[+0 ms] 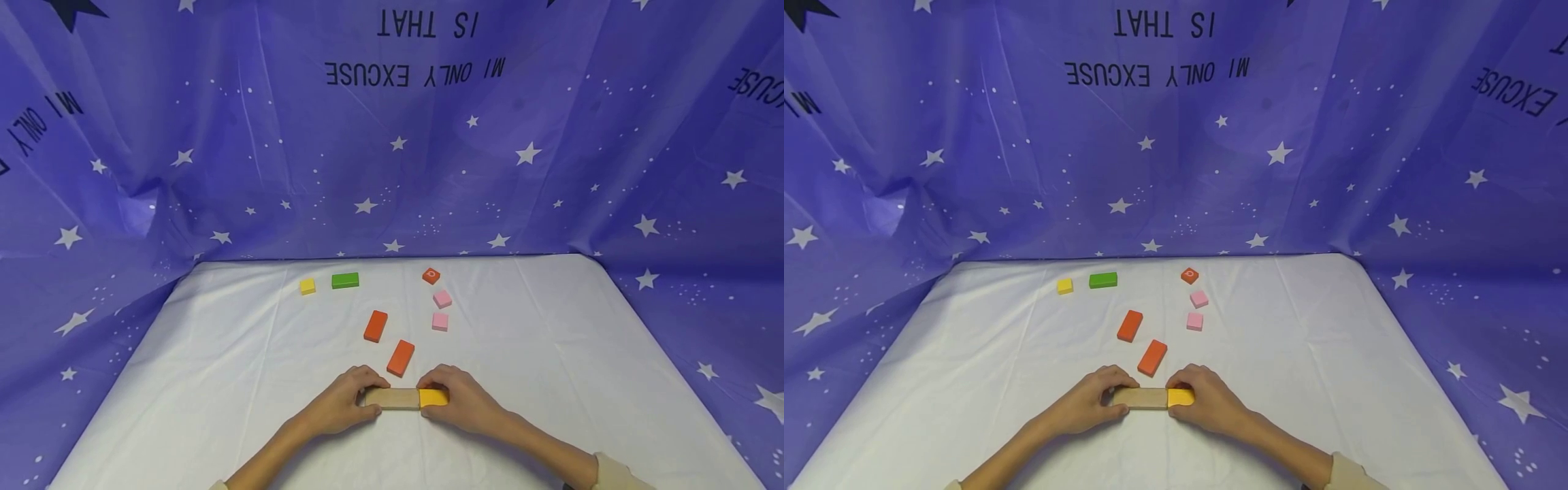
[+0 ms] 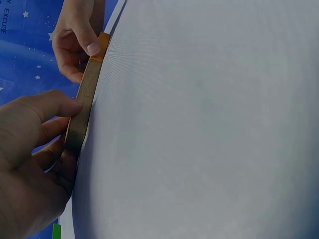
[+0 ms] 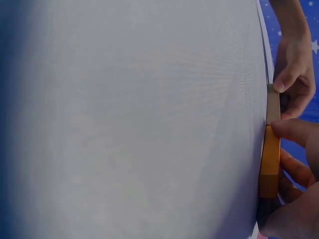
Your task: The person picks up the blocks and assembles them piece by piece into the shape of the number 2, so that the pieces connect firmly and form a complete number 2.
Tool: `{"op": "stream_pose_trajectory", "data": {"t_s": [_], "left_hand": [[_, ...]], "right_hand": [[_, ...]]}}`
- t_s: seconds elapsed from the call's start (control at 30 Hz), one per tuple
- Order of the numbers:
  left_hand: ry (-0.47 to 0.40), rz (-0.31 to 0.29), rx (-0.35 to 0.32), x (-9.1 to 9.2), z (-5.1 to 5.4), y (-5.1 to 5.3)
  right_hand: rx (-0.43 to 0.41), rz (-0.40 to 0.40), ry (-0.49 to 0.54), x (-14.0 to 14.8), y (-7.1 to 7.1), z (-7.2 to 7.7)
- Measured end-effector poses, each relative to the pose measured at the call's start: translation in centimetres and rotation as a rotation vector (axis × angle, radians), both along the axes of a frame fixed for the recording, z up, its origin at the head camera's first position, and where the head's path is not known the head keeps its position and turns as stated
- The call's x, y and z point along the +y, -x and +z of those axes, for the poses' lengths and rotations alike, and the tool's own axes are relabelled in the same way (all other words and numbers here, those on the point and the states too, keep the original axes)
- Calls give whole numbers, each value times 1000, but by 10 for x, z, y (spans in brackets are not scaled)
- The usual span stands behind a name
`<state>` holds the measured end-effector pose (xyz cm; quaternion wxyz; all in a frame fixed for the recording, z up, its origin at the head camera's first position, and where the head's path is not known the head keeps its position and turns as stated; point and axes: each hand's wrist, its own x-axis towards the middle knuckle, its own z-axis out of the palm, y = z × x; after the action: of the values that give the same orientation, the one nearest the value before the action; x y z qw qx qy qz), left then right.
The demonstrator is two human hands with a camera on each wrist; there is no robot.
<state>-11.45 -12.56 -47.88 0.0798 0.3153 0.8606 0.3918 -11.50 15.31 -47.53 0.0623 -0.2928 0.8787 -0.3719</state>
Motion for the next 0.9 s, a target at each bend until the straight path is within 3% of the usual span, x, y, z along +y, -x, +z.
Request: {"op": "stream_pose_trajectory", "data": {"t_s": [0.43,0.57,0.73,0.9], "left_hand": [[-4,-1,-11,0,1,0],[-15,-28,-5,-2,1,3],[-71,-38,13,-7,3,13],[-126,31,51,-15,7,32]], "right_hand": [[-4,-12,-10,-2,0,-1],[-11,-15,-11,-2,0,0],[-25,-22,-14,-3,0,0],[-33,-33,-23,-3,0,0]]}}
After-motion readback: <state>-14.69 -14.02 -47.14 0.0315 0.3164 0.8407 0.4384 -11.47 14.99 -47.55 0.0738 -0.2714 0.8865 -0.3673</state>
